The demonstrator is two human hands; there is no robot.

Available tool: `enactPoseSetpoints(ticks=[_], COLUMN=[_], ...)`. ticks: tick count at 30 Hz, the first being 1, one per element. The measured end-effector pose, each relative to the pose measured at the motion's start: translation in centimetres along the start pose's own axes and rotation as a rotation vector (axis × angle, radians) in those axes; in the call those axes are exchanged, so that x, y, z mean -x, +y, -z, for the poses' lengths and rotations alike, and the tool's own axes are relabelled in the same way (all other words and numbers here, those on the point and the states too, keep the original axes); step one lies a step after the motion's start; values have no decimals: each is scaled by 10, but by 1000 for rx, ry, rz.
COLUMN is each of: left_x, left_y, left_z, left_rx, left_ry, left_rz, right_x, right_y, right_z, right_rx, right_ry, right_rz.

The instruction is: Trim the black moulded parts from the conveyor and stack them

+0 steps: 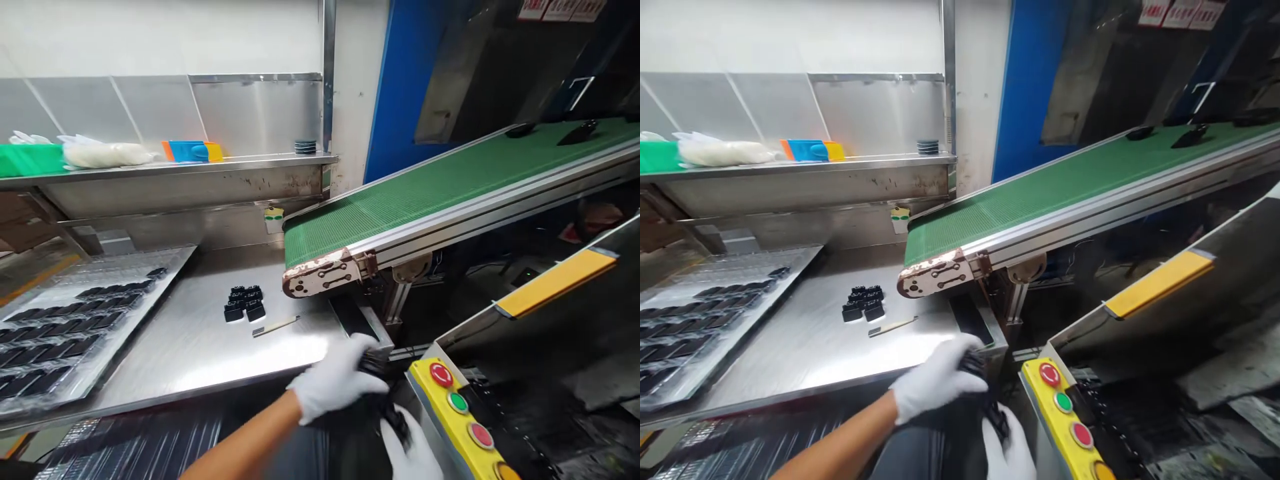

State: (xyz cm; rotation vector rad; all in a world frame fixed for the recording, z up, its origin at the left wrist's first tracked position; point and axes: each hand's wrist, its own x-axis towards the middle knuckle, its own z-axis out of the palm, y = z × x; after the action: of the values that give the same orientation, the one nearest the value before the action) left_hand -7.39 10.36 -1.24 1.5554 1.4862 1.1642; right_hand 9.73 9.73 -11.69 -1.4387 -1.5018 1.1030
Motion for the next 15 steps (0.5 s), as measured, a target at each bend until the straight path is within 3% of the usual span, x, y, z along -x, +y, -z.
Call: enactPoseSetpoints(ticks=[2,4,6,8,10,12,13,15], left_x=[22,36,42,43,46,52,55,56], left_y=[-42,-79,-103,-113,-114,-112,-110,-109], left_z=[40,66,79,82,83,85,87,98], left_rx=[-106,-164,-223,-300,-391,-531,-627,-820], left_ry=[278,431,471,492,588,650,621,436], left_rz=[137,184,181,161,135,136,145,151], right_x=[-17,-36,-52,-58,-52,-35,-24,0], right_y=[-28,-58,-82,-94,-92,-77,-66,-42], right_z=[-41,-86,-125,-152,-160,-150,-139,-109], right_rx=[-25,-36,45,132,152,101,63,-1], right_ry=[-36,-57,-61,-41,7,57,69,95], right_rz=[10,104,207,247,240,227,220,194])
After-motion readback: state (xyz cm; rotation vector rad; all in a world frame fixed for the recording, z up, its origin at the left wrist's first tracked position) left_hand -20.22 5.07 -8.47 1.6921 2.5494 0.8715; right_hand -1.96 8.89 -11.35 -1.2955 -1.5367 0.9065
